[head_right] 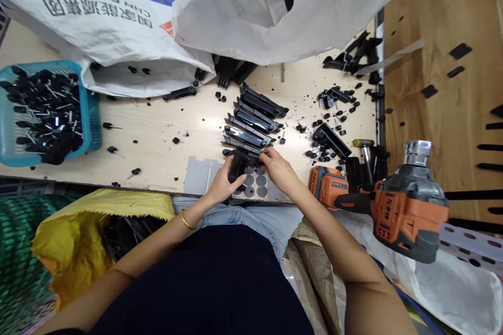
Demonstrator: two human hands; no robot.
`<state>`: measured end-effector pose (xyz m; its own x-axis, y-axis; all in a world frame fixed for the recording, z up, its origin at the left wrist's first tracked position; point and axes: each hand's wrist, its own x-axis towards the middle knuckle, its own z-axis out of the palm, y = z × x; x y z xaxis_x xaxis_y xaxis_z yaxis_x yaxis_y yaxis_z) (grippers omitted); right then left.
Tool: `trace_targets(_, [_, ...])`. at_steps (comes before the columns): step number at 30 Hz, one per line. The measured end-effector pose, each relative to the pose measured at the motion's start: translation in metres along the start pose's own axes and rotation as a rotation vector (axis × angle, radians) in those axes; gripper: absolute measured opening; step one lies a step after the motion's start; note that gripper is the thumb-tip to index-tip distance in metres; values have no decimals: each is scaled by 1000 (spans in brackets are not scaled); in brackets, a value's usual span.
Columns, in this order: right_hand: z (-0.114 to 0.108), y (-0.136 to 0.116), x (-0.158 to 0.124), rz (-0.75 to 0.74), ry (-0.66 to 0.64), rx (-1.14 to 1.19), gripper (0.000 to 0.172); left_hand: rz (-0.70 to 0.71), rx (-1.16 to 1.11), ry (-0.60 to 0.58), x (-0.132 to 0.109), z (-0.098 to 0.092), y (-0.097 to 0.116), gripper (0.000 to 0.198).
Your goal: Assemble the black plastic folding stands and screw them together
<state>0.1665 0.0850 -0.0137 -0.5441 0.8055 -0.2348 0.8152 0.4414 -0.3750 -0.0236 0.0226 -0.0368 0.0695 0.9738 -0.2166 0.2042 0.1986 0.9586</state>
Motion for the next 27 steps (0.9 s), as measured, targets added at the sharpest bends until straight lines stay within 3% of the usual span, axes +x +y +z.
trace_targets(5, [2,11,-6,-31,-32,-147,9,6,119,-23,14,1,-5,36])
trace_targets(10, [6,3,-8,-26,1,-272,11,22,151,-13,16,2,-3,35])
trace_targets(13, [2,0,-10,69,24,-232,10,8,99,-11,11,-1,-2,35])
trace_targets(15, [-11,5,-2,79,10,-84,13,-33,-15,53,1,-2,-2,37])
trace_targets(18, [-39,25,39,112,160,109,26,-246,-422,212,-21,8,-2,41])
trace_targets(20, [-52,40,82,204,342,77,29,-455,-732,258,-30,21,0,43])
trace_targets(21, [-55,47,105,243,370,57,31,-522,-839,274,-30,27,2,43])
trace_targets(24, [-54,58,158,322,236,117,37,-494,-959,395,-14,35,8,45])
trace_targets(27, [-50,64,166,413,72,320,42,-403,-1007,527,10,22,9,41])
